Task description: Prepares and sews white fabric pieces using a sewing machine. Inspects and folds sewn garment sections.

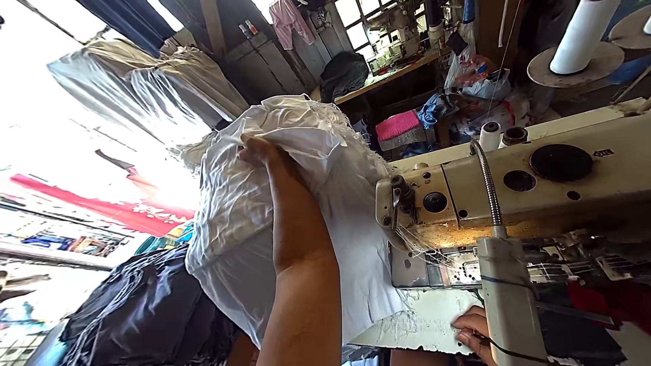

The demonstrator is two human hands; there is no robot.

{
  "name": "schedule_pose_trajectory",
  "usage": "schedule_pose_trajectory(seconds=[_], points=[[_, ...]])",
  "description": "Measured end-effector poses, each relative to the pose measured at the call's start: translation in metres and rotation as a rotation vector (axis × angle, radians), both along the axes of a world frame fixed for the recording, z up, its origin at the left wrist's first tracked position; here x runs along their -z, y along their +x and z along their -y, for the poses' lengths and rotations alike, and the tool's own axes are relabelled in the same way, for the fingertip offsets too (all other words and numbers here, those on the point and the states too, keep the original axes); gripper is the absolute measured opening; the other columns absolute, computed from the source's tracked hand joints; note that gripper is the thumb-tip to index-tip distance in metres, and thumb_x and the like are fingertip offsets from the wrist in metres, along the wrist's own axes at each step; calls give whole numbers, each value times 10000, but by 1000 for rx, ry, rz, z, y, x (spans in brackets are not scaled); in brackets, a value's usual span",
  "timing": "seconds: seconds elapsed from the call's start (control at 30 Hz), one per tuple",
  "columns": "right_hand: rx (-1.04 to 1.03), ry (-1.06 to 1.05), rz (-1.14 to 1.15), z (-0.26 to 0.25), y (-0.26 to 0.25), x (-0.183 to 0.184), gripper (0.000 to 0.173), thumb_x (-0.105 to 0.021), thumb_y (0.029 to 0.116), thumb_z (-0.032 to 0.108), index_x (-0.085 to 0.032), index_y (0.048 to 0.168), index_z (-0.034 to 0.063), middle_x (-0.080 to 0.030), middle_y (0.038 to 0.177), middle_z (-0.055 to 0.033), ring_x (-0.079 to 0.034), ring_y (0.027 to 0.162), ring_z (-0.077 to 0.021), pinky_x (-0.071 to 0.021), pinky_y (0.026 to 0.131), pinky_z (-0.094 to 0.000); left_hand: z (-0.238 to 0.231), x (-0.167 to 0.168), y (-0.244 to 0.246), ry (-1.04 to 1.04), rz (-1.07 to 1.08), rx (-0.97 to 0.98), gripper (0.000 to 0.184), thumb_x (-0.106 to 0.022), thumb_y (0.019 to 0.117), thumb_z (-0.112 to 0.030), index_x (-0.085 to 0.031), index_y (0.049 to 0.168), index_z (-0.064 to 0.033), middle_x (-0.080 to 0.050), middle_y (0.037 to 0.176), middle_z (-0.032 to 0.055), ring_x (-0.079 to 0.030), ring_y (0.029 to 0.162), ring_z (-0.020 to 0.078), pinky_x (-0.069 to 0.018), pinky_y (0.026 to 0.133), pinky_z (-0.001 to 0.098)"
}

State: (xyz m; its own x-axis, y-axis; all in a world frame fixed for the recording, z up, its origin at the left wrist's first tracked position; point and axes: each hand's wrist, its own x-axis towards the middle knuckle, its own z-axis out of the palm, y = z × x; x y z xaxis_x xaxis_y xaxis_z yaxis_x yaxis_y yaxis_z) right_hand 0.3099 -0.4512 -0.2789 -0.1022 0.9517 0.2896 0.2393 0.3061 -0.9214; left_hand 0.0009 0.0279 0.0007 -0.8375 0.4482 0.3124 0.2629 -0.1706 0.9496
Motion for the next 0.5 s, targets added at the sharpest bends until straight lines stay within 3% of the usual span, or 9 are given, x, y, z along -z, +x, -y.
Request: schedule_pose_trajectory(seconds=[0.1, 0.17, 0.2, 0.23, 0.3, 0.4, 0.5], points=[[14, 41, 5, 0, -2, 3, 163, -680, 999, 184, -764, 1086, 76, -716, 979, -47, -676, 882, -85, -580, 809, -227, 29, -3, 14, 149, 196, 57, 351, -521, 1046, -279, -646, 1190, 15, -680, 1098, 151, -659, 1001, 195, -536, 860, 378], [48, 90, 9, 1, -4, 8, 155, -682, 995, 196, -767, 1072, 91, -718, 963, -28, -676, 871, -63, -578, 798, -204, 24, 6, 7, 339, 314, 192, 264, -540, 1026, -243, -615, 1118, -7, -651, 987, 124, -651, 884, 184, -555, 766, 379], [68, 115, 8, 1, -5, 9, 151, -684, 992, 200, -768, 1061, 95, -716, 952, -20, -672, 854, -51, -576, 784, -192, 22, 12, 1, 447, 381, 335, 242, -511, 1030, -233, -574, 1140, -27, -627, 993, 119, -638, 890, 187, -560, 766, 398], [83, 132, 5, 2, -6, 10, 149, -684, 990, 205, -770, 1052, 100, -714, 947, -12, -668, 841, -41, -575, 771, -182, 27, 17, -5, 543, 422, 541, 215, -429, 1062, -244, -497, 1174, -73, -584, 1033, 98, -610, 941, 181, -552, 821, 415], [109, 151, -10, 2, -8, 11, 143, -681, 988, 215, -771, 1041, 117, -712, 937, 7, -663, 821, -28, -578, 745, -180, 51, 28, -14, 677, 443, 829, 319, -331, 1081, -274, -460, 1296, -76, -588, 1185, 134, -604, 1111, 237, -528, 959, 518], [122, 142, -1, 5, -8, 8, 151, -669, 996, 237, -769, 1051, 139, -706, 940, 29, -658, 816, -19, -579, 734, -177, 119, 51, -14, 753, 361, 1004, 335, -355, 1049, -232, -494, 1289, -45, -618, 1233, 172, -607, 1185, 301, -494, 1022, 594], [101, 148, 42, 7, -6, 4, 159, -663, 1003, 236, -769, 1063, 133, -707, 953, 24, -662, 840, -27, -581, 754, -185, 206, 96, -20, 589, 202, 1063, 296, -447, 1002, -196, -542, 1268, -110, -655, 1213, 90, -628, 1166, 248, -507, 1023, 541]])
